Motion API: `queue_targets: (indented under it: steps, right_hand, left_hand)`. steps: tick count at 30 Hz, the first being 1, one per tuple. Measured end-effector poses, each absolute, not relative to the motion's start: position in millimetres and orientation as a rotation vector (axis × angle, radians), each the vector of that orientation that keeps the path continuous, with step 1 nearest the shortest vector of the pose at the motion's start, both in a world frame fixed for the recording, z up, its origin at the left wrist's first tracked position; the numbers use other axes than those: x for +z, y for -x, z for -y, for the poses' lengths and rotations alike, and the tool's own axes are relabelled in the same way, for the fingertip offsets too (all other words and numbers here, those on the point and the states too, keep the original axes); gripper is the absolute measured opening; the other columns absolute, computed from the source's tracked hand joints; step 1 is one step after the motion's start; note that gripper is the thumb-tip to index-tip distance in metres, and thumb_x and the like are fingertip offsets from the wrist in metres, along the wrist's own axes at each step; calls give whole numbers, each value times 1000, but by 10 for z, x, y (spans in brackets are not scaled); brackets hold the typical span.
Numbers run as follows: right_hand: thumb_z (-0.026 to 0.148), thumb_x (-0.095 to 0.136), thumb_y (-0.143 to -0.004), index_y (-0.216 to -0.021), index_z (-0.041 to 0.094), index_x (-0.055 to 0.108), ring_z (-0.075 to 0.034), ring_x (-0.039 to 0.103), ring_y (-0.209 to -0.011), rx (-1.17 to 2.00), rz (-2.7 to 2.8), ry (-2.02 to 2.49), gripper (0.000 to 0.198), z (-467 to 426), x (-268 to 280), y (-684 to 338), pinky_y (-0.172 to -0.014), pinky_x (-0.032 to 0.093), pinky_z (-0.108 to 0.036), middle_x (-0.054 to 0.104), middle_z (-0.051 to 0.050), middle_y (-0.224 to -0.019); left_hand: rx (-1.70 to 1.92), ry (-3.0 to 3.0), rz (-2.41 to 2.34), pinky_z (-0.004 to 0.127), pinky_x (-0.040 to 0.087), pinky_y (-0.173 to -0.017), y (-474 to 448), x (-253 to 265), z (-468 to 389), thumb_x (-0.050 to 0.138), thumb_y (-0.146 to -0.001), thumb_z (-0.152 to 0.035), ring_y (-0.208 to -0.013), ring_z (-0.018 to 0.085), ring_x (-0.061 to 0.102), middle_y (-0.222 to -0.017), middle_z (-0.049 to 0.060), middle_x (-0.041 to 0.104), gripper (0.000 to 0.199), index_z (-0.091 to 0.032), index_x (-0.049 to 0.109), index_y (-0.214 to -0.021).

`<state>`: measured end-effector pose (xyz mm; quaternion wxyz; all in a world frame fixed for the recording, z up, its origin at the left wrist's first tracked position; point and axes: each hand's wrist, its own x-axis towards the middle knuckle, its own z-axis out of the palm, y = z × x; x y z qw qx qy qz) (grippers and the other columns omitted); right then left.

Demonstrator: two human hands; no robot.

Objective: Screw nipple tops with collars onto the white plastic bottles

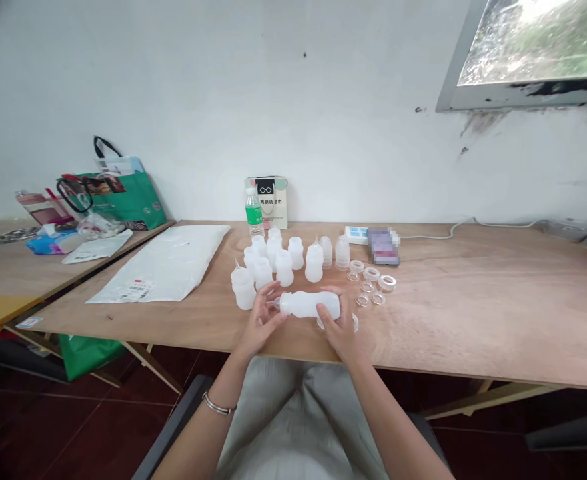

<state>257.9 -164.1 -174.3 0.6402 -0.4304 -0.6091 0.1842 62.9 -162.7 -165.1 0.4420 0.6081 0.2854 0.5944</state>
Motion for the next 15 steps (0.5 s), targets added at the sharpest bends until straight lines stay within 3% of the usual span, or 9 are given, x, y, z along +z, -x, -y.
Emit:
queue_targets:
  steps: [5, 7, 11, 13, 15]
  right_hand:
    - [39, 58, -86, -107, 24, 56, -22, 60, -95, 415, 1399, 977, 26, 1644, -1746, -2580, -81, 50, -37, 61, -6, -106]
    - [39, 56, -87, -106, 24, 55, -22, 60, -95, 412, 1394, 974, 24, 1644, -1741, -2584, -81, 51, -37, 61, -6, -105]
    - [38, 56, -87, -107, 24, 55, -22, 60, -94, 412, 1390, 979, 24, 1649, -1733, -2581, -81, 50, -37, 61, -6, -104]
    - [37, 58, -86, -107, 24, 55, -22, 60, -94, 416, 1398, 974, 25, 1656, -1728, -2576, -82, 50, -37, 61, -6, -104]
    - [37, 59, -85, -106, 24, 55, -22, 60, -95, 416, 1402, 967, 25, 1661, -1725, -2573, -83, 50, -38, 61, -6, -104]
  left_hand:
    - [1370, -1488, -739, 34, 54, -71, -638, -1687, 1582, 53, -94, -39, -77, 15, 63, -96, 5, 65, 31, -13, 59, -109]
    - [1344, -1508, -712, 36, 54, -76, -627, -1663, 1606, 60, -90, -38, -86, 17, 64, -102, 6, 65, 31, -14, 60, -108]
    - [1408, -1499, -694, 35, 47, -95, -615, -1612, 1656, 73, -79, -40, -117, 21, 54, -129, 8, 56, 53, -23, 52, -125]
    - [1393, -1485, -719, 33, 50, -88, -626, -1619, 1652, 67, -84, -41, -105, 19, 60, -119, 8, 60, 50, -22, 50, -127]
    - [1335, -1488, -744, 31, 54, -73, -640, -1644, 1635, 60, -90, -39, -80, 15, 63, -98, 5, 65, 37, -16, 54, -119]
